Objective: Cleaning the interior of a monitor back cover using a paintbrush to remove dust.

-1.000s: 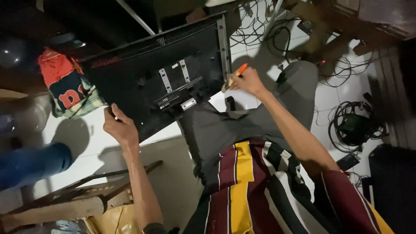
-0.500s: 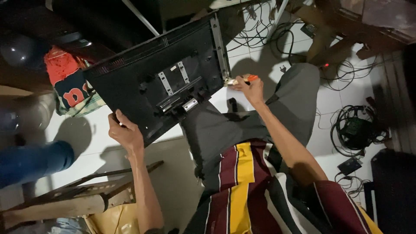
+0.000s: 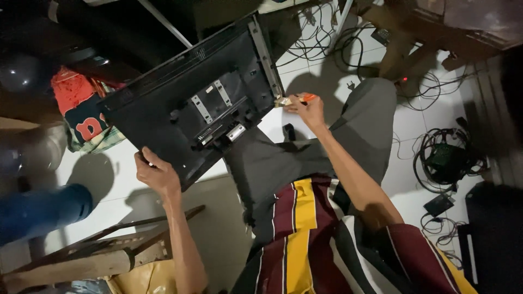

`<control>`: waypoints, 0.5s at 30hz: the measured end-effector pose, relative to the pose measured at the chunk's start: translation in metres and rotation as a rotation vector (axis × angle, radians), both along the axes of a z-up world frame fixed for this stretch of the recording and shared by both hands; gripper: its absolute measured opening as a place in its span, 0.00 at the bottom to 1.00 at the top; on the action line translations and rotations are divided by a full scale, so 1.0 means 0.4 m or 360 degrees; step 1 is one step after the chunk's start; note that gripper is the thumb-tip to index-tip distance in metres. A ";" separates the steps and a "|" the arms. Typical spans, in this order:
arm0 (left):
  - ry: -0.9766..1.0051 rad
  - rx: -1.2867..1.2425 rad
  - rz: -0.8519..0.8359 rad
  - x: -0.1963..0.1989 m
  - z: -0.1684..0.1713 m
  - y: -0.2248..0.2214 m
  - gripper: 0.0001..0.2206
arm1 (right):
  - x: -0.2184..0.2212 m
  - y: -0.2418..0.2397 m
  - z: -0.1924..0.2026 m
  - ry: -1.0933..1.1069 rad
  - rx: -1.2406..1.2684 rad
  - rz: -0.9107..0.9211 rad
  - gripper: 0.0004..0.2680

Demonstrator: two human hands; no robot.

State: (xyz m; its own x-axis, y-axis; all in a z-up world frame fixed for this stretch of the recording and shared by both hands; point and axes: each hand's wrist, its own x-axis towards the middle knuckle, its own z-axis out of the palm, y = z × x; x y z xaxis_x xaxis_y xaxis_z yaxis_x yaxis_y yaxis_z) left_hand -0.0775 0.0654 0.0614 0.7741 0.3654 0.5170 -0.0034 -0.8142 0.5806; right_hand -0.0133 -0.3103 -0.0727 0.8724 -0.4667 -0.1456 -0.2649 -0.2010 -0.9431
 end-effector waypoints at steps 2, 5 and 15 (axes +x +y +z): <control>-0.0004 -0.0012 0.0011 -0.005 0.001 0.003 0.19 | 0.005 -0.006 0.002 -0.0021 0.0068 0.0048 0.06; -0.0004 0.0016 0.0028 -0.012 0.018 -0.024 0.20 | 0.004 -0.018 -0.033 -0.0107 0.0232 0.0001 0.07; -0.0086 0.0042 0.0059 -0.014 -0.010 -0.016 0.19 | 0.015 -0.028 -0.063 -0.0105 0.0201 0.0054 0.07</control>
